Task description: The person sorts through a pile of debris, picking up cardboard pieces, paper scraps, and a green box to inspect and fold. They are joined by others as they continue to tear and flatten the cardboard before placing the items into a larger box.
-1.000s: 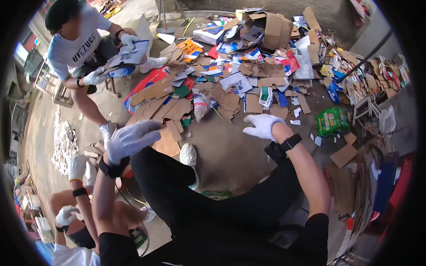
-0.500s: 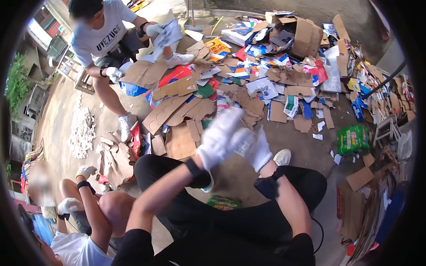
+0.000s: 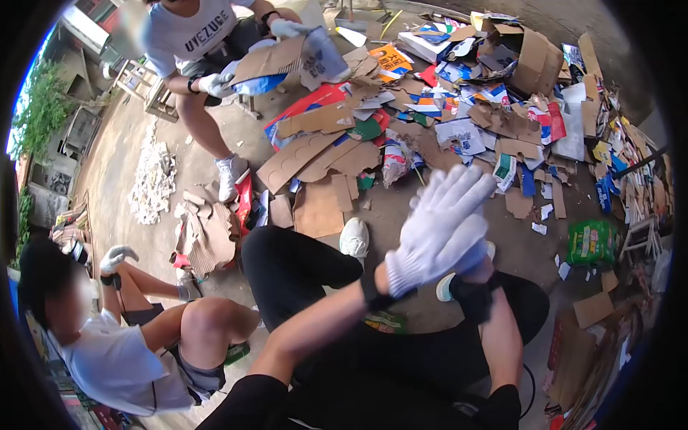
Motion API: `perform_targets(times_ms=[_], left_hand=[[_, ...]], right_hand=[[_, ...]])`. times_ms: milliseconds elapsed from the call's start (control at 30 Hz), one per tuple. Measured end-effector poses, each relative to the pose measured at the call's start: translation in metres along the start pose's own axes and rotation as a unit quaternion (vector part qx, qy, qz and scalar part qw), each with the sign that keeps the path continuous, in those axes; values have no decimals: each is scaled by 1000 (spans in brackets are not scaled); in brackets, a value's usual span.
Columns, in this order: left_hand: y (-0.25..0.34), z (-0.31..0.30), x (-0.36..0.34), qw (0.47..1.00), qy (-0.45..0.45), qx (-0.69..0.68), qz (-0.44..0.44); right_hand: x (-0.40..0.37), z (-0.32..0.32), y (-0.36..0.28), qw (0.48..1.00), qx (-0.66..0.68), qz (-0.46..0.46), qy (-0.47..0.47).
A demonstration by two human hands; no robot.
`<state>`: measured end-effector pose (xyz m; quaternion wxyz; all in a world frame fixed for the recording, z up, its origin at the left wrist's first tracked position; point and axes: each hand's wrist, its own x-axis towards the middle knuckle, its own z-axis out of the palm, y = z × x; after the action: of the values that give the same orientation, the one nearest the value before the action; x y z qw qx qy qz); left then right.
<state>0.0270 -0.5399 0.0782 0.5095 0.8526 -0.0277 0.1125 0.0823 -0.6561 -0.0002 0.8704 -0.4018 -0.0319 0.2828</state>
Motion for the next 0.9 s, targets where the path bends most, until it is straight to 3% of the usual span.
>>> perform_targets(times_ms=[33, 67, 100, 133, 167, 200, 233, 267, 300, 333, 367, 400, 433, 467, 500, 567, 600, 633, 667, 700, 733, 767, 800, 833, 867, 900], left_hand=[[14, -17, -2, 947, 26, 264, 181], [-5, -8, 2, 947, 32, 268, 176], [-37, 16, 9, 970, 104, 134, 174], [-56, 25, 18, 969, 171, -3, 176], [-42, 14, 21, 969, 172, -2, 178], [-11, 0, 19, 965, 71, -252, -28], [17, -12, 18, 850, -36, -475, -224], [36, -2, 19, 845, 8, -499, -192], [92, -23, 4, 991, 24, -71, -115], [91, -24, 3, 994, -16, -73, -83], [58, 66, 24, 936, 334, 41, 103], [69, 35, 17, 935, 337, 43, 104], [93, -24, 4, 942, 236, 65, 229], [106, -59, -1, 926, 129, 84, 346], [80, -41, 20, 901, 209, 80, 373], [59, -54, 35, 921, 246, 81, 292], [38, -53, 42, 967, 131, -78, 202], [5, -40, 47, 967, 11, -236, 95], [-37, 10, 82, 811, -22, -583, -51], [-11, 0, 69, 812, -21, -581, -48], [41, -15, 44, 912, 48, -408, -19], [74, -19, 22, 969, 116, -218, 12], [85, 5, 24, 951, 287, -54, 105], [95, -17, 18, 934, 255, -163, 188], [128, -24, 23, 979, 201, -37, 22], [157, -33, 25, 976, 133, 91, -146]], right_hand=[[-15, 39, -24, 982, 183, 40, -22], [-30, 77, -46, 990, 107, 50, 81], [-28, 44, -40, 971, -218, -36, 94], [-31, 64, -51, 980, -189, -66, 18], [-35, 84, -61, 981, -159, -93, -54], [-38, 97, -67, 979, -149, -110, -87], [-37, 109, -68, 979, -126, -120, -109], [-34, 118, -68, 979, -92, -130, -127], [-27, 123, -67, 980, -23, -125, -151], [-18, 121, -69, 972, 47, -107, -206], [-7, 112, -73, 946, 114, -76, -293], [10, 96, -75, 886, 162, -11, -433], [15, 92, -78, 839, 178, 27, -514], [2, 113, -83, 839, 179, 28, -513], [-17, 134, -96, 908, 161, -20, -385], [-64, 197, -128, 981, 112, -122, -103], [-72, 211, -134, 980, 85, -175, 41], [-70, 205, -128, 975, 1, -222, 31], [-66, 196, -120, 957, -116, -266, -6], [-64, 180, -106, 902, -283, -324, -30], [-56, 161, -98, 817, -441, -369, -47], [-46, 140, -90, 791, -480, -373, -71], [-41, 133, -85, 795, -482, -357, -86], [-46, 137, -90, 827, -442, -334, -92], [-50, 143, -89, 853, -405, -316, -94], [-56, 152, -94, 887, -341, -297, -96]])
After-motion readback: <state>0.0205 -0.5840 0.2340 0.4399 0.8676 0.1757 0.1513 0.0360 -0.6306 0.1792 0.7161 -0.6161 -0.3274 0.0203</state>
